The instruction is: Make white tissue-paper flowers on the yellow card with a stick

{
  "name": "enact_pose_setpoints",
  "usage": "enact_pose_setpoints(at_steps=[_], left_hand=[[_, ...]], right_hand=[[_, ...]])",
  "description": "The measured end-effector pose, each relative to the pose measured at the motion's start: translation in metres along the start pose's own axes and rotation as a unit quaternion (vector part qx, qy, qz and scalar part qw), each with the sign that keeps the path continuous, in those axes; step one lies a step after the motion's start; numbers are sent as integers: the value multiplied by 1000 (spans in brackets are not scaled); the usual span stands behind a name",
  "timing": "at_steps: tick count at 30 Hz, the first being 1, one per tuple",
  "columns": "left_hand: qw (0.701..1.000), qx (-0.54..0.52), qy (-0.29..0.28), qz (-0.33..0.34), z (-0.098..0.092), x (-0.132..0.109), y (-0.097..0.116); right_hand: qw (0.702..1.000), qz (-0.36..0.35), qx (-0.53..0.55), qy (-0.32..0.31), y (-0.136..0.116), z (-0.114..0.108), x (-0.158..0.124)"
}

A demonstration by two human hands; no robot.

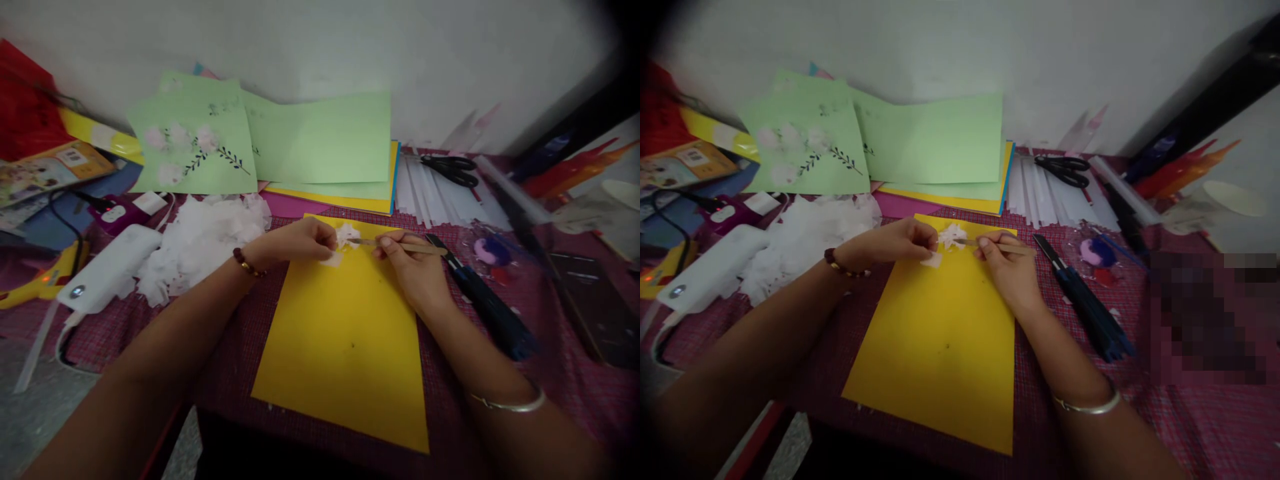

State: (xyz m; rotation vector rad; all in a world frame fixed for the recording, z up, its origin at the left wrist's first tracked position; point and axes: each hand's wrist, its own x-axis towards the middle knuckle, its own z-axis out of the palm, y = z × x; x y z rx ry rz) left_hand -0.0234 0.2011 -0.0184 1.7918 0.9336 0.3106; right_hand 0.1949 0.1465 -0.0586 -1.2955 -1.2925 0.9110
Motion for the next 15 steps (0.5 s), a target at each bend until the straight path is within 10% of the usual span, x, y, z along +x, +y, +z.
enact_pose_setpoints(at_steps=[8, 15], left_hand=[[979, 104, 172, 40, 25, 22, -3], [978, 87, 181, 57, 26, 27, -14]], right_hand=[[999, -4, 31, 24, 1, 0, -2], [994, -23, 94, 47, -3, -6, -16]])
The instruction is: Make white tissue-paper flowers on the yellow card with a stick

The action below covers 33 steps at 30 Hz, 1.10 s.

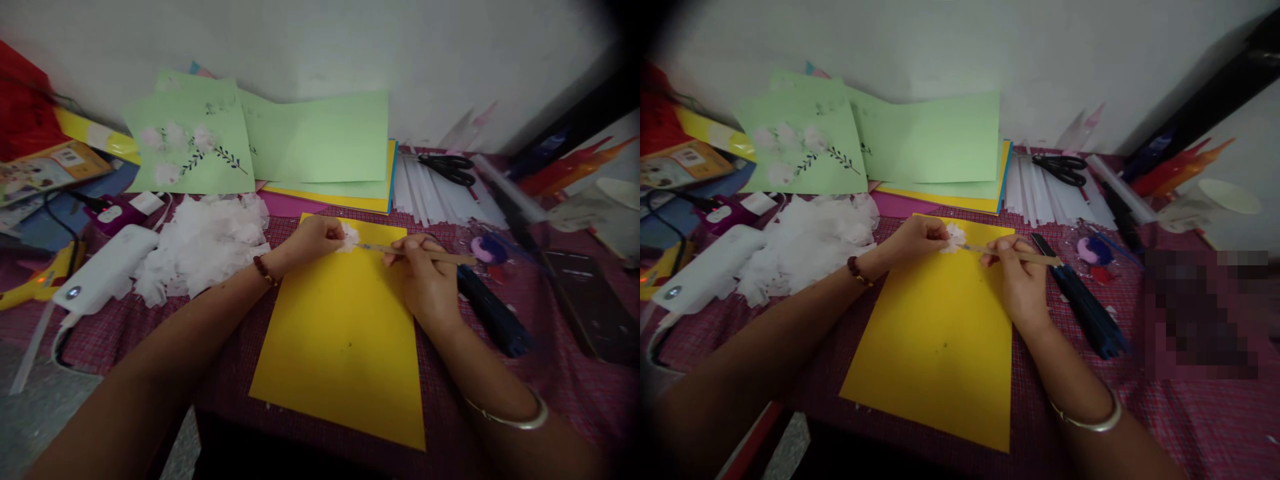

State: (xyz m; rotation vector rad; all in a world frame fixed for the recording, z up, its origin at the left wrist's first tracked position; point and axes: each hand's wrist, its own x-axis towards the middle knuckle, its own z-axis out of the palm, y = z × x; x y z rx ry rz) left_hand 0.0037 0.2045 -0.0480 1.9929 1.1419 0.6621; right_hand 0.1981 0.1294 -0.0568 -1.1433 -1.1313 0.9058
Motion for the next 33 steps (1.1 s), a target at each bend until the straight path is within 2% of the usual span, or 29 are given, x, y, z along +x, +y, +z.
enact_pose_setpoints(at_steps=[5, 13, 17, 25, 30, 32, 33], left_hand=[[999, -41, -3, -16, 3, 0, -1], [998, -51, 1, -39, 2, 1, 4], [997, -53, 22, -47, -1, -2, 7], [990, -109, 34, -83, -3, -4, 4], [982, -158, 30, -99, -5, -4, 2], [978, -174, 27, -108, -5, -4, 0], [976, -182, 28, -114, -5, -4, 0]], right_hand=[[996, -10, -73, -40, -3, 5, -2], [975, -110, -171, -83, 1, 7, 1], [957, -156, -222, -107, 4, 7, -3], [896, -225, -337, -183, 2, 9, -9], [830, -250, -437, -240, -6, 9, -9], [812, -268, -459, -242, -11, 8, -11], [813, -277, -458, -230, -14, 6, -12]])
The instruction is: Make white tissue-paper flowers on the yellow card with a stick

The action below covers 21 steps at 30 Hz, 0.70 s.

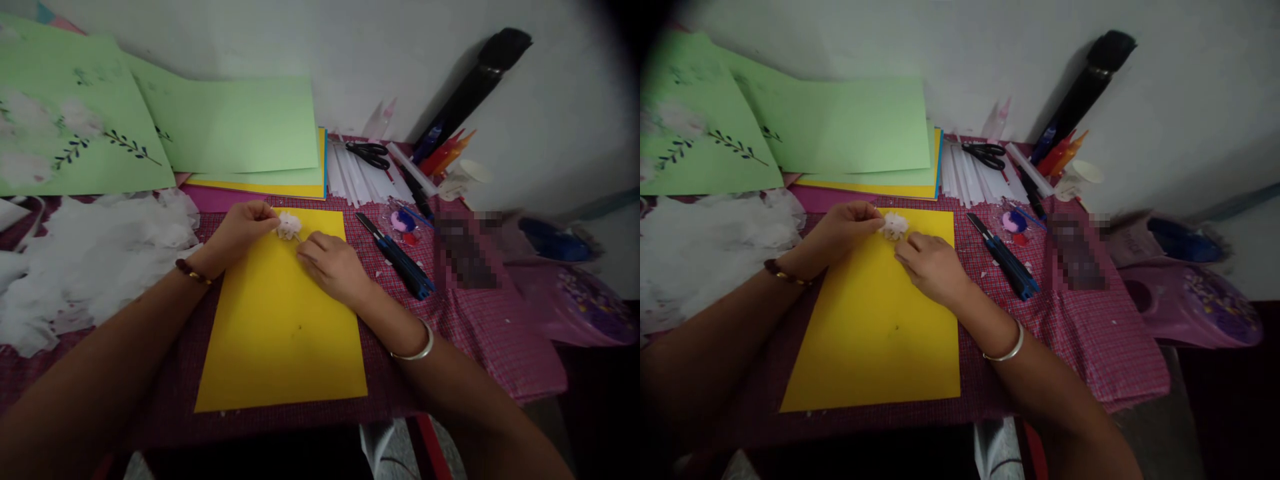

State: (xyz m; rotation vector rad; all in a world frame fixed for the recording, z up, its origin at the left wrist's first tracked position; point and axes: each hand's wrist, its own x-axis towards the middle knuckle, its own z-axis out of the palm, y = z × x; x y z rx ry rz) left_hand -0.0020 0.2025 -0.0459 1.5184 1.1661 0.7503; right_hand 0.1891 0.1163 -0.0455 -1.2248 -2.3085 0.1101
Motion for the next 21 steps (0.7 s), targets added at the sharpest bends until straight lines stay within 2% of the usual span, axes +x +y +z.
enact_pose_setpoints(at_steps=[3, 7, 9, 13, 15, 19, 21], left_hand=[[1000, -13, 27, 3, 0, -1, 1], [997, 22, 48, 47, -3, -5, 6], [997, 32, 36, 55, -6, -8, 8], [998, -13, 30, 61, -13, -14, 13], [998, -14, -8, 65, -13, -19, 22], [980, 59, -182, 46, 0, -33, 47], [969, 55, -236, 55, 11, -40, 56]], right_hand=[[997, 1, 30, 75, -4, -6, -5], [985, 4, 90, 149, -5, -8, -8], [983, 20, 96, 158, -4, -7, -8], [982, 41, 126, 133, -2, -9, -5], [979, 37, 157, 122, -3, -12, -4], [973, 39, 205, 101, -10, -15, -4], [971, 34, 218, 89, -14, -15, -4]])
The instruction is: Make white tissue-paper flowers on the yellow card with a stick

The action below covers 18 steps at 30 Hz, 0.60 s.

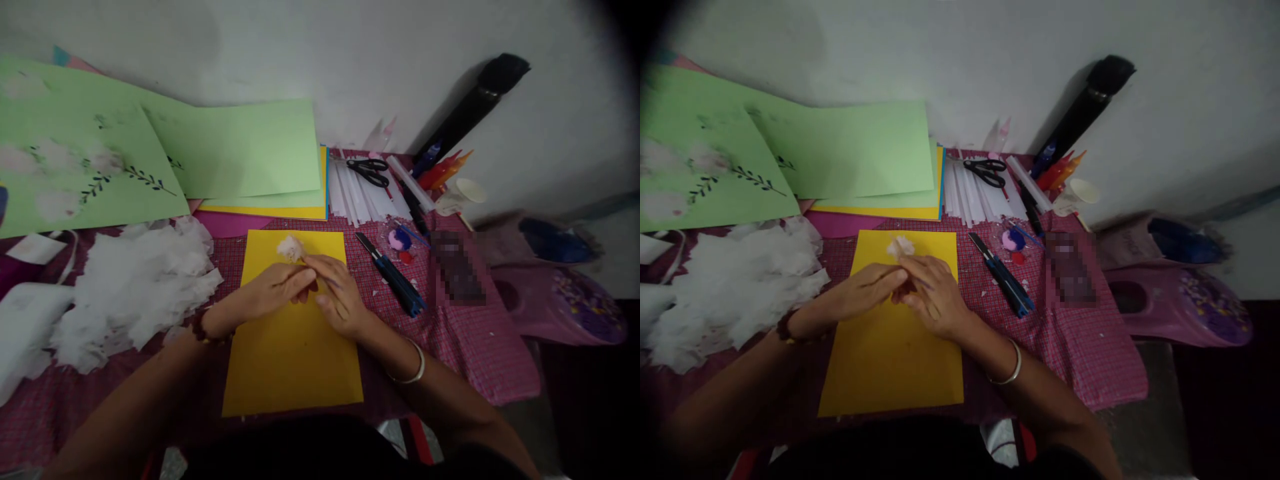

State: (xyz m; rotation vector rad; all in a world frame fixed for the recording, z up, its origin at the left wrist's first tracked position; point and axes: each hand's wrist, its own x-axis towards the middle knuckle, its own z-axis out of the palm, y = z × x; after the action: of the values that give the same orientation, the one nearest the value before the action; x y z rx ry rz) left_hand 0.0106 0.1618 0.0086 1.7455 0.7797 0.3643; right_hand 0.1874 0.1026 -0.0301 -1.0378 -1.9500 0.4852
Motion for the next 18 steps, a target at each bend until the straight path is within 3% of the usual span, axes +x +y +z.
enact_pose_setpoints(at_steps=[3, 6, 12, 18], left_hand=[[999, -53, 0, 11, 16, 0, 6], [987, -156, 21, -34, 27, 0, 0], [914, -391, 74, -79, 39, -6, -18], [904, -384, 146, -118, 49, -37, -22]], right_hand=[[1000, -8, 14, -18, -3, 3, 0], [999, -8, 11, -29, -3, 5, 1], [995, 18, -42, -94, -8, 5, 9], [970, 22, -95, -222, -23, -5, 3]])
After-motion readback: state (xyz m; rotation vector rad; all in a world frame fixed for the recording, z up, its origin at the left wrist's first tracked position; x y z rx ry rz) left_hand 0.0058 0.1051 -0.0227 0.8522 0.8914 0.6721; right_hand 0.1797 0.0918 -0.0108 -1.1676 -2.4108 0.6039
